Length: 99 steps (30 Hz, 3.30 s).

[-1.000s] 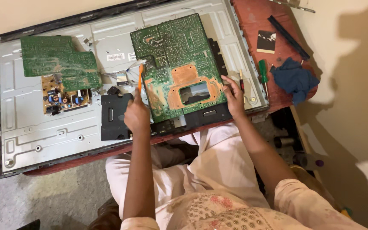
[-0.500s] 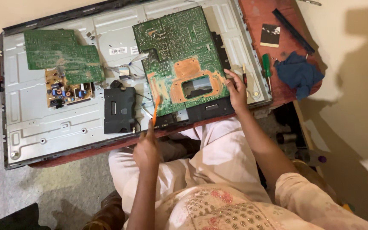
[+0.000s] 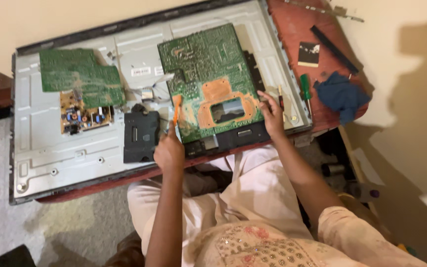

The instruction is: The person cleans a disassembled television circuit board using a toothbrush and a screwdriver. They scrub the board's surface and scrape residue from the copper areas, then brush away debris.

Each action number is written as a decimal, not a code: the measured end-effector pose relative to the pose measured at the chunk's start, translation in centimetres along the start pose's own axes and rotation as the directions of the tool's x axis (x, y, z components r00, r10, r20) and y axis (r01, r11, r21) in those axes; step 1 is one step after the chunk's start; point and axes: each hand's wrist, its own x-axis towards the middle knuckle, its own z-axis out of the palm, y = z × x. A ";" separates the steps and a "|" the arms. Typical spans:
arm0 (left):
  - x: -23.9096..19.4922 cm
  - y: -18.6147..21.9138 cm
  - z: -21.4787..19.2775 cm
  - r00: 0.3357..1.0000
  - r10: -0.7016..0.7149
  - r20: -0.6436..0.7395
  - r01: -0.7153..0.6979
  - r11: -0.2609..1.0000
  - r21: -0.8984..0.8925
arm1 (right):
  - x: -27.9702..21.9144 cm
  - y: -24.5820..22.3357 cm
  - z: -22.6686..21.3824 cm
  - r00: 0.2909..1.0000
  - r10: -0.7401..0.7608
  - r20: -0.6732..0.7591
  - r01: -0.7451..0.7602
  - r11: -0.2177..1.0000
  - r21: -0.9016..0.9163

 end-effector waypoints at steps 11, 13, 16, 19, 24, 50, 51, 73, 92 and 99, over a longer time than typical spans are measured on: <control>8.8 2.9 0.5 0.997 0.053 -0.052 -0.051 0.998 0.034 | 0.0 -0.1 0.1 1.000 0.023 -0.001 -0.023 1.000 -0.002; 6.6 2.7 0.6 0.997 0.073 -0.029 -0.072 0.996 0.048 | 0.0 0.0 0.2 1.000 0.012 -0.003 -0.012 1.000 -0.013; 3.4 2.8 0.6 0.997 0.083 -0.001 -0.083 0.996 0.044 | 0.0 0.2 -0.2 1.000 0.008 -0.006 -0.009 1.000 -0.014; 3.3 3.1 0.0 0.997 0.041 0.067 -0.043 0.999 0.033 | -0.1 0.2 0.0 1.000 0.011 -0.006 -0.011 1.000 0.000; 8.6 4.7 0.0 0.995 0.089 -0.049 -0.088 0.996 0.026 | 0.0 -0.4 0.1 1.000 0.030 0.005 -0.030 1.000 0.001; 9.5 5.1 0.4 0.997 0.064 -0.038 -0.063 0.998 0.018 | 0.1 -0.2 -0.2 0.999 0.041 0.020 -0.041 0.999 -0.004; 9.1 5.2 0.5 0.998 0.062 -0.026 -0.061 0.998 0.032 | 0.2 -0.2 0.0 0.998 0.053 0.024 -0.054 0.999 0.009; 1.9 3.6 0.2 0.998 0.036 0.046 -0.039 0.997 0.060 | 0.0 0.4 -0.1 0.999 0.030 0.020 -0.031 0.999 0.040; 5.3 10.3 2.9 0.968 0.241 0.067 -0.248 0.961 0.122 | -0.2 -0.2 0.2 0.999 0.031 0.021 -0.032 0.999 0.032; 8.7 10.8 3.4 0.986 0.139 0.090 -0.149 0.983 0.109 | 0.0 -0.5 0.1 0.998 0.064 0.016 -0.064 0.997 0.030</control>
